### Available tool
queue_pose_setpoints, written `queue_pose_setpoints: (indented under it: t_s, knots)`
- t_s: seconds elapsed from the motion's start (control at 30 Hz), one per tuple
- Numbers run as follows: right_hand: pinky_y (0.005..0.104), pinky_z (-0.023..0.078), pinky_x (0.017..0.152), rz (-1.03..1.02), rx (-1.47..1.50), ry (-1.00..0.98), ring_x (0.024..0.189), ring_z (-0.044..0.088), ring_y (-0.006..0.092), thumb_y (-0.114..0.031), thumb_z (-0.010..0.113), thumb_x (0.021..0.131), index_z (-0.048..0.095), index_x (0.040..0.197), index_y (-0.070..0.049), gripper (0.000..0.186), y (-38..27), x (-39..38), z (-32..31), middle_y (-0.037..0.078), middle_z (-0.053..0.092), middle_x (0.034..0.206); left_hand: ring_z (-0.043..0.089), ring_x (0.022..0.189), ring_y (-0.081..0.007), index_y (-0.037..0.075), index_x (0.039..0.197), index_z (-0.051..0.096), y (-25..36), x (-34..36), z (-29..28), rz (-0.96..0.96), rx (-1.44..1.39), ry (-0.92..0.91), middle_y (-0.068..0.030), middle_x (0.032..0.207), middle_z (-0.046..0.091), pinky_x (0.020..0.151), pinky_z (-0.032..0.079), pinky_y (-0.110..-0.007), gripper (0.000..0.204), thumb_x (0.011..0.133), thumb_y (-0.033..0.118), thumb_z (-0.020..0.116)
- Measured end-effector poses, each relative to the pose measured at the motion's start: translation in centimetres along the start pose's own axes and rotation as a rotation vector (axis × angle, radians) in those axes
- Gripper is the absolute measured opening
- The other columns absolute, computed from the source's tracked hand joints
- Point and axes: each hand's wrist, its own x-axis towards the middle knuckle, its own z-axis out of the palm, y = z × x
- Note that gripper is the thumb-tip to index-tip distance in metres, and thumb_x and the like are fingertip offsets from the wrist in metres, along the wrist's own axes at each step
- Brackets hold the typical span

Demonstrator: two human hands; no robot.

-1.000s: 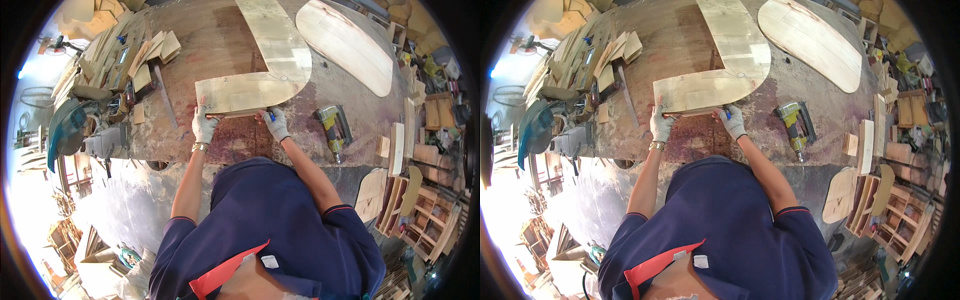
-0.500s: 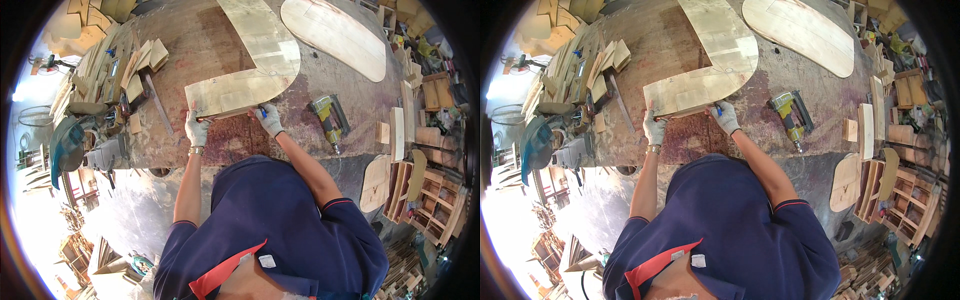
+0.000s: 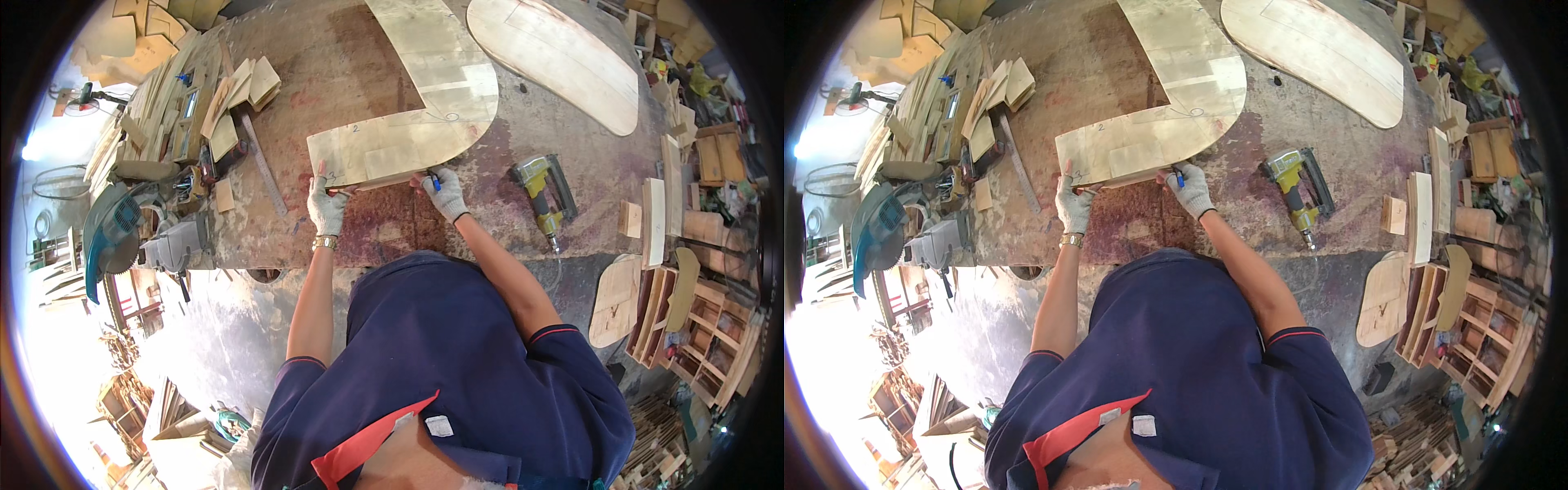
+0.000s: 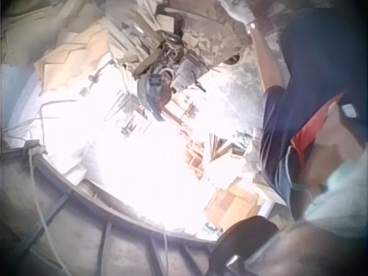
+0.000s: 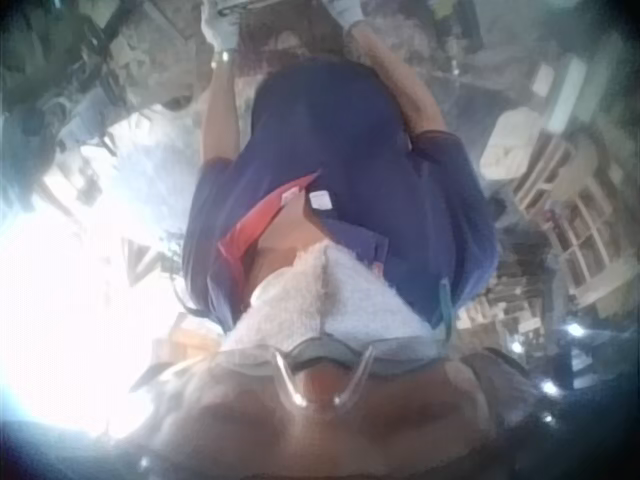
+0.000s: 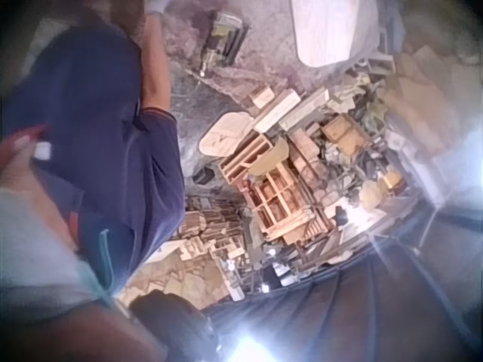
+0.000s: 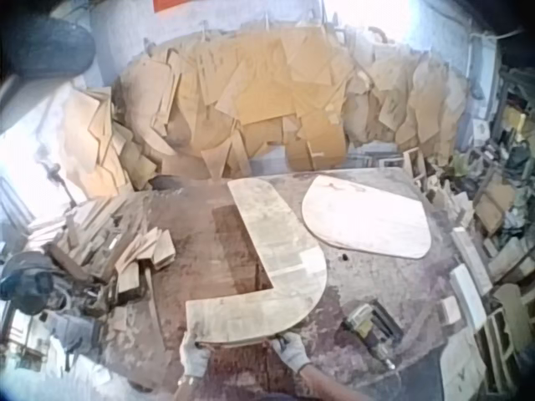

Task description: The person repeatedly cuts small wooden pieces using a miter saw, then places them on a curved wooden template. They mark the pieces with a pen and use a nail gun to fasten them to the template. The person continues cutting and assembling additional pieces throughout the clip.

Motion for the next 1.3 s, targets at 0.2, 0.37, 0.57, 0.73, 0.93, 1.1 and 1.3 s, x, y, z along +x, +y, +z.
queue_pose_setpoints:
  t_s: [0.2,0.37,0.57,0.73,0.93,1.1,1.3]
  knots:
    - [0.0274,0.056,0.060,-0.017,-0.037,-0.020,0.081,0.075,0.0159,-0.011,0.075,0.096,0.069,0.117,0.007,0.029,0.0,0.1,-0.1,0.012,0.077,0.095,0.070,0.109,-0.0301,0.008,0.149,0.054,0.1,-0.3,0.3,0.143,0.130,-0.023,-0.0165,0.139,0.059,0.086,0.067,-0.044,0.051,0.103,0.022,0.069]
    - [0.0285,0.057,0.062,-0.050,-0.168,-0.069,0.079,0.073,0.0169,-0.009,0.073,0.098,0.065,0.123,0.008,0.032,-1.0,-0.5,-0.4,0.013,0.076,0.097,0.068,0.107,-0.0268,0.010,0.162,0.035,0.7,-0.7,-0.3,0.227,0.561,-0.066,-0.0141,0.140,0.058,0.088,0.065,-0.040,0.087,0.090,0.019,0.082]
    - [0.0271,0.057,0.060,-0.142,-0.110,0.074,0.076,0.073,0.0161,0.000,0.068,0.099,0.057,0.135,0.002,0.038,-1.4,-3.9,-3.1,0.014,0.073,0.106,0.054,0.075,-0.0076,0.006,0.156,0.043,0.6,-5.5,-1.8,0.186,0.374,0.397,0.0012,0.100,0.059,0.064,0.048,-0.026,0.077,0.094,0.034,0.080]
    - [0.0274,0.057,0.063,-0.121,-0.047,0.115,0.078,0.073,0.0165,-0.017,0.051,0.111,0.050,0.147,-0.006,0.038,-2.1,-8.7,-5.4,0.016,0.075,0.112,0.049,0.071,-0.0047,0.002,0.132,0.062,1.8,-10.3,-1.9,-0.097,0.148,0.138,0.0040,0.090,0.057,0.066,0.043,-0.022,0.034,0.111,0.027,0.051]
    - [0.0253,0.052,0.063,-0.109,-0.077,0.034,0.067,0.062,0.0103,-0.033,0.054,0.111,0.067,0.126,0.002,0.040,-5.1,-13.1,-4.2,0.000,0.059,0.074,0.068,0.097,-0.0171,-0.002,0.135,0.058,5.7,-13.3,6.4,-0.418,-0.069,-0.215,-0.0066,0.105,0.068,0.085,0.055,-0.027,0.028,0.108,0.005,0.052]
    - [0.0251,0.053,0.065,-0.236,0.013,0.005,0.069,0.065,0.0118,-0.023,0.061,0.107,0.066,0.108,-0.001,0.023,-9.0,-14.5,-2.0,0.004,0.066,0.079,0.069,0.120,-0.0273,-0.002,0.132,0.058,7.4,-13.4,11.1,-0.601,-0.271,-0.310,-0.0159,0.125,0.070,0.104,0.057,-0.039,0.028,0.105,0.005,0.061]
    - [0.0246,0.055,0.068,-0.245,0.049,0.017,0.074,0.067,0.0097,-0.017,0.066,0.104,0.066,0.103,-0.001,0.016,-12.3,-16.6,-1.4,0.005,0.071,0.085,0.065,0.126,-0.0337,0.005,0.119,0.057,6.3,-12.5,13.0,-0.821,-0.713,0.104,-0.0163,0.129,0.068,0.107,0.054,-0.053,0.016,0.104,0.008,0.064]
